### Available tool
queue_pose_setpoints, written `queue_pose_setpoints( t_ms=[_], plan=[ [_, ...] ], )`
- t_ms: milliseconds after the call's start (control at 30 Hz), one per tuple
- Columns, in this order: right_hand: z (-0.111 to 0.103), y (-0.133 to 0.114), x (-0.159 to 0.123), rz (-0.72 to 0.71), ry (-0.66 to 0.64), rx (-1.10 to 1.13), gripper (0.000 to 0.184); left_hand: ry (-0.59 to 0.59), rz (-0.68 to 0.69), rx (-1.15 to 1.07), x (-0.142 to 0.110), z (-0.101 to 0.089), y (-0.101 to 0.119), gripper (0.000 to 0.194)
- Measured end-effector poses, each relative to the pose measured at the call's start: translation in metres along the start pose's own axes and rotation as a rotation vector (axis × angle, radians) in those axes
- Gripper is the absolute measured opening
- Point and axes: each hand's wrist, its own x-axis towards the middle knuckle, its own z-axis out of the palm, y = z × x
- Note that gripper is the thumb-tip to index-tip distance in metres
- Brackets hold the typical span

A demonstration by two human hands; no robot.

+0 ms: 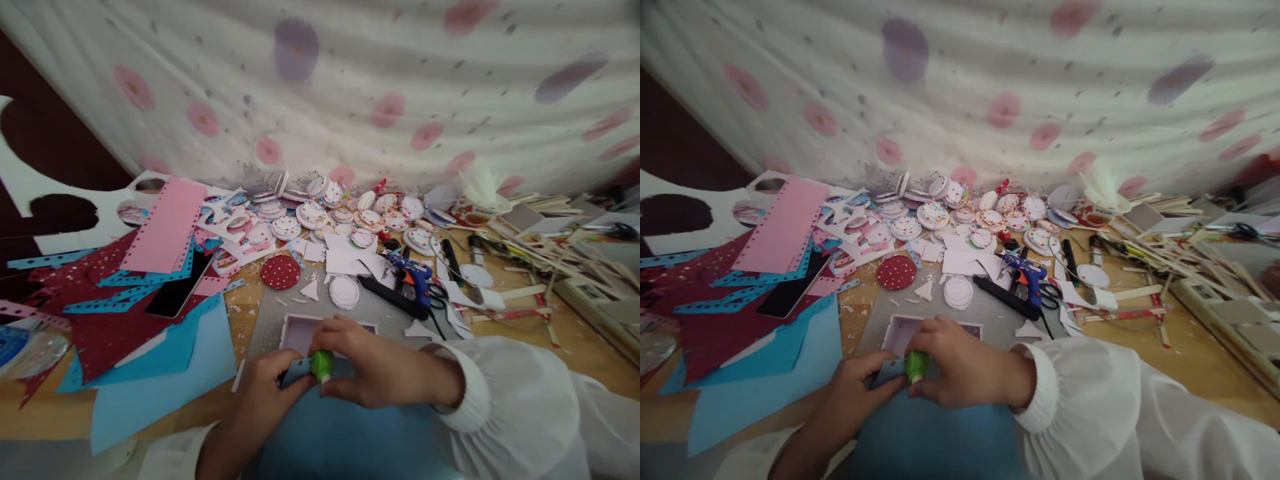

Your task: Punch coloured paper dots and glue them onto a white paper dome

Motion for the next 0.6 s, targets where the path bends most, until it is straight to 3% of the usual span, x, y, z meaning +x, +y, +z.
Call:
queue_pose_setpoints(
  t_ms=[333,600],
  plan=[
    [-0.0037,-0.0024,-0.0029,0.100,-0.069,0.023,0.024,0.009,0.047,0.012,-0.0060,-0.0012,0.0043,0.016],
    [0.0047,-0.0017,0.0020,0.022,-0.001,-0.074,0.019,-0.026,0.064,0.033,-0.0028,0.0003,0.0013,0.010]
  ],
)
